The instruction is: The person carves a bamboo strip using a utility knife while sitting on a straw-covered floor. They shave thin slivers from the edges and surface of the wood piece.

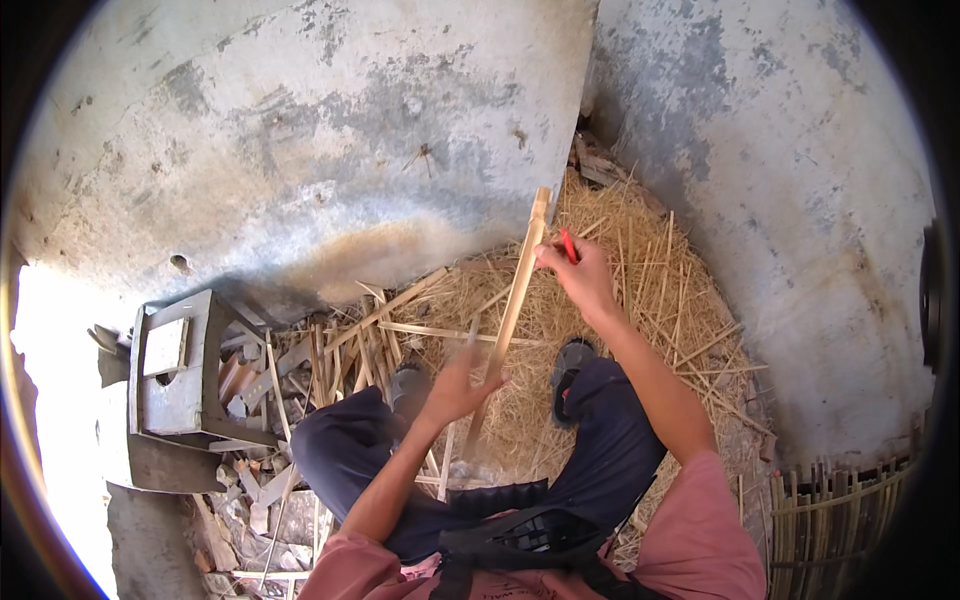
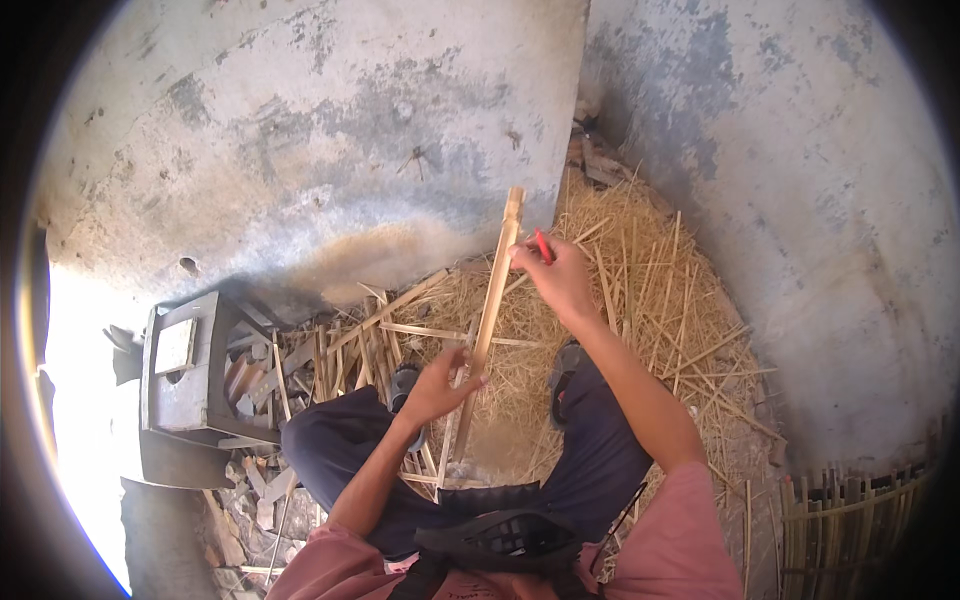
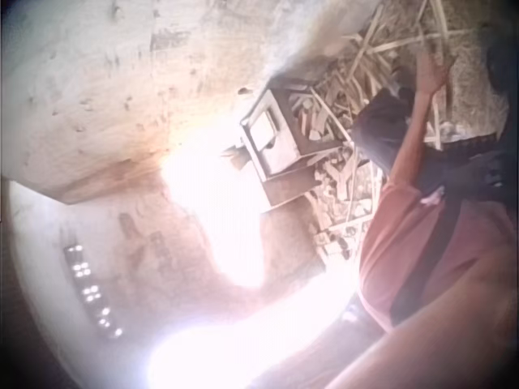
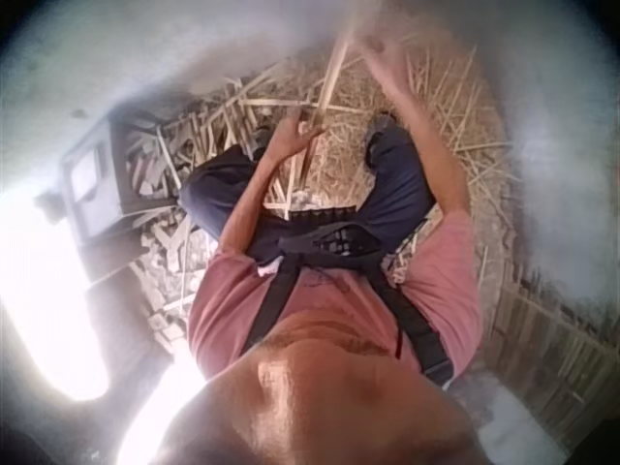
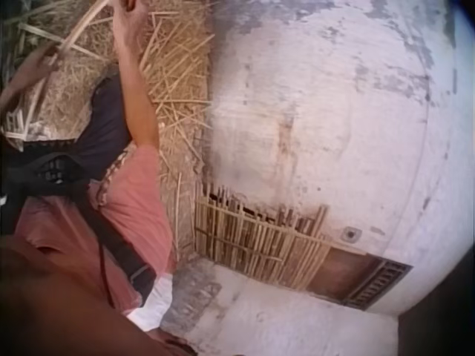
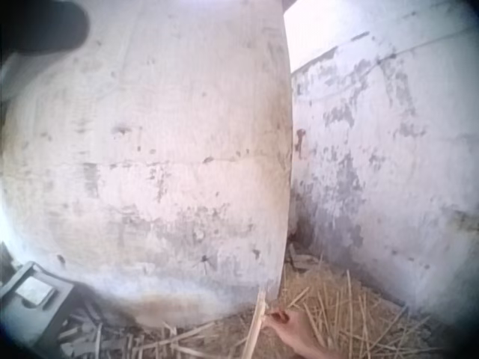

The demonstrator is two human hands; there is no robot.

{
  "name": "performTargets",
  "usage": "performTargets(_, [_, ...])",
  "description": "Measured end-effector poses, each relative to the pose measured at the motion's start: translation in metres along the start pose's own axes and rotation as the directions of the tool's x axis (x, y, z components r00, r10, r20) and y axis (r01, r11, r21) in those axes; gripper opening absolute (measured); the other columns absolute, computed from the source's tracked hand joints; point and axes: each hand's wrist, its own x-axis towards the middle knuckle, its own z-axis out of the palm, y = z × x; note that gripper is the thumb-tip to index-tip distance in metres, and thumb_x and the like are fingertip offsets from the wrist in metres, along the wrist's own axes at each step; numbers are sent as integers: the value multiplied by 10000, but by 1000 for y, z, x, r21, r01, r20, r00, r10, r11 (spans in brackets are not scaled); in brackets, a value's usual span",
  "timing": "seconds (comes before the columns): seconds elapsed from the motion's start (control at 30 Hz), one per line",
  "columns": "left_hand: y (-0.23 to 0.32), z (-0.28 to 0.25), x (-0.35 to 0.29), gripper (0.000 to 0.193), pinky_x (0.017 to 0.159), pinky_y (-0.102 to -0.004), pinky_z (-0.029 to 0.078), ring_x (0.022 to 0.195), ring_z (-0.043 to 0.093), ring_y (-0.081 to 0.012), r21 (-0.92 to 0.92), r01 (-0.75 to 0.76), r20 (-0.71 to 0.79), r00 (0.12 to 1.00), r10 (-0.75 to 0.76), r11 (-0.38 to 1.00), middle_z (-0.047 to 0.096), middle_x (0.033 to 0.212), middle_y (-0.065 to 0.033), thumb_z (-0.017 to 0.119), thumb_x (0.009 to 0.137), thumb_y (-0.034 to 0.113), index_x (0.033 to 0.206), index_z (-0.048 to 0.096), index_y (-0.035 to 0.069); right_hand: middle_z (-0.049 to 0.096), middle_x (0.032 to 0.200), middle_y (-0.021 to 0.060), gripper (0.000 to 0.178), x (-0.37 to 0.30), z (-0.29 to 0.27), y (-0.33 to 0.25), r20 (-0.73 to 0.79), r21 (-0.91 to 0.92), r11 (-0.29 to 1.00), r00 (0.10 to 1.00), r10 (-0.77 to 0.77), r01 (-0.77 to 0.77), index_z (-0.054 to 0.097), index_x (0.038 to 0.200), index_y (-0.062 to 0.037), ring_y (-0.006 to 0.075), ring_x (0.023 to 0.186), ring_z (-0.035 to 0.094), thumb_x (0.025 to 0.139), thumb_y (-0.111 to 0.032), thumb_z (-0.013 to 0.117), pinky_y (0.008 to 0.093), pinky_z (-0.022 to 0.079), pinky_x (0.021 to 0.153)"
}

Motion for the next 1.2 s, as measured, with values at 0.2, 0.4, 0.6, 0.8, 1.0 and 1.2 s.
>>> performTargets(0.2, [39, -1, 18, 436, 853, -384, 578, 960, 758, -243, -315, -185, -350, 934, 67, 931, 743, 1086, -157, 633, 1078, 284, 1421, 545, 29, 779, 865, 64, 223, -36, 27, -13, 106, -45, 993, 989, -106, 111, 755, 1005, 26, 85, 759, 687, 961, -192, 778, 261, 516, 685])
performTargets(0.4, [54, -2, 20, 277, 617, -340, 499, 632, 579, -119, -420, -51, -302, 950, -86, 906, 596, 710, -23, 528, 1129, 258, 1192, 679, 34, 632, 760, -47, 230, -47, 29, -24, 99, 4, 984, 979, -177, 178, 722, 991, -54, 26, 606, 485, 937, -267, 791, 233, 369, 566])
performTargets(0.6, [54, 0, 20, 304, 571, -248, 390, 644, 434, -42, -391, -96, -325, 945, -39, 915, 493, 738, 66, 517, 1145, 289, 1152, 690, 39, 708, 1023, 53, 316, -44, 9, -33, 12, 249, 945, 975, -220, 210, 679, 1187, -30, 42, 704, 539, 965, -237, 765, 227, 438, 626])
performTargets(0.8, [54, 4, 19, 302, 571, -242, 352, 644, 427, -38, -348, -92, -313, 950, -23, 933, 489, 731, 66, 527, 1140, 294, 1124, 690, 40, 754, 1044, 83, 309, -45, 12, -25, 70, 106, 962, 963, -259, 251, 717, 1214, 23, 114, 885, 709, 982, -177, 756, 266, 532, 736])
performTargets(1.0, [53, 5, 19, 290, 578, -246, 354, 651, 424, -42, -355, -109, -305, 952, -5, 928, 483, 735, 64, 521, 1141, 284, 1129, 685, 45, 749, 853, 51, 244, -41, 15, -18, 56, 123, 962, 966, -251, 243, 763, 1100, 36, 100, 813, 693, 981, -177, 762, 275, 516, 697])
performTargets(1.2, [49, 4, 19, 306, 592, -241, 352, 657, 417, -42, -344, -112, -295, 955, 6, 932, 475, 743, 60, 498, 1149, 299, 1091, 670, 52, 636, 769, 29, 179, -42, 9, -26, 54, -178, 935, 952, -302, 307, 714, 962, 22, 87, 684, 529, 986, -150, 754, 279, 444, 651])
